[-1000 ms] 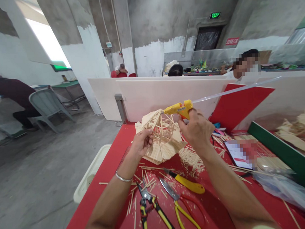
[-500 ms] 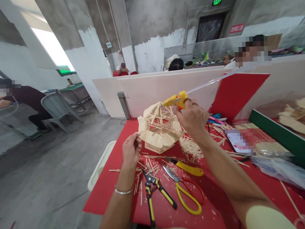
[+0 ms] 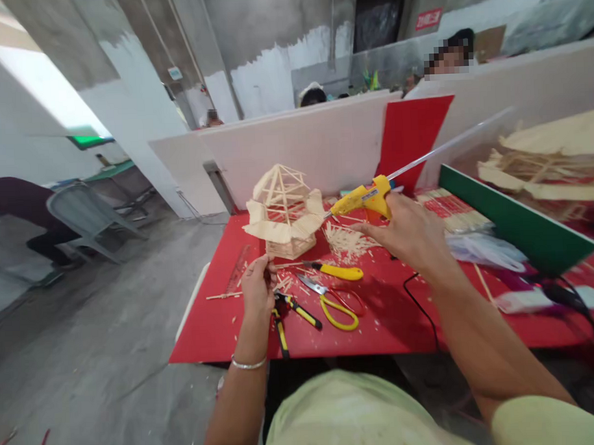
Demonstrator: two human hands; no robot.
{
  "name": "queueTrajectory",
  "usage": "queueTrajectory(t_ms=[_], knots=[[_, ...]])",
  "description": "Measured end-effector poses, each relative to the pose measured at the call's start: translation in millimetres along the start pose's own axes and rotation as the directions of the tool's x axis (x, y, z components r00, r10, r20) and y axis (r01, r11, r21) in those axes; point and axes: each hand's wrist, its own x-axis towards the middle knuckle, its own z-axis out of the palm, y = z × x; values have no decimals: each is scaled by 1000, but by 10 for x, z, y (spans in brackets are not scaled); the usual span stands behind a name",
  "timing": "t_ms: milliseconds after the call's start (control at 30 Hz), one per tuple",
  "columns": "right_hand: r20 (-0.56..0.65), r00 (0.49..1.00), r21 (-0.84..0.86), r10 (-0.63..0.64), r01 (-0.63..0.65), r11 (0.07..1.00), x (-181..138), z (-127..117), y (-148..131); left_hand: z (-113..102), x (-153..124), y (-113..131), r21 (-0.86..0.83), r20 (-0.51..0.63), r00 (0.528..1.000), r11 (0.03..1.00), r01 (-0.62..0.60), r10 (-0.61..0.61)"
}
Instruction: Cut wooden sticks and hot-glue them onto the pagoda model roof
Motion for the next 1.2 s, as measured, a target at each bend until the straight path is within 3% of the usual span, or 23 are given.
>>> queueTrajectory(t_ms=[67, 133, 200, 267, 367, 533, 633, 733, 800, 1000, 1100, 1200], knots=[[218, 975, 33, -41, 34, 999, -283, -30, 285, 29, -91, -98, 29, 17, 1000, 999, 17, -17], [438, 897, 85, -50, 15, 996, -539, -19, 541, 49, -129, -208, 42, 52, 998, 999, 21, -23], [583, 811, 114, -46, -25, 993, -757, 44, 737, 63, -137, -317, 52, 82, 996, 998, 20, -24], [637, 771, 85, -17, -48, 995, -937, 156, 869, 75, -146, -403, 75, 116, 993, 997, 5, -14], [640, 766, -16, 65, -72, 997, -1153, 369, 977, 82, -183, -456, 127, 150, 988, 991, -42, 22], [639, 761, -97, 112, -65, 993, -1308, 557, 1024, 48, -229, -413, 200, 94, 993, 976, -85, 68], [627, 775, -98, 80, -24, 995, -1173, 456, 925, 34, -198, -392, 227, 26, 997, 970, -81, 77], [564, 825, -53, 23, 9, 999, -860, 343, 720, 55, -148, -390, 222, -5, 997, 972, -77, 80], [595, 804, -8, -24, 36, 999, -601, 378, 584, 71, -121, -379, 222, 6, 996, 972, -83, 84], [650, 758, -16, -51, 81, 997, -3, 1063, 429, -102, -16, -302, 230, -51, 989, 966, -122, 137], [687, 723, -19, -70, 114, 993, 94, 1409, 430, -319, 88, -309, 230, -134, 979, 965, -122, 155], [711, 699, -35, -78, 145, 989, 119, 1599, 467, -532, 175, -327, 260, -221, 956, 956, -134, 194]])
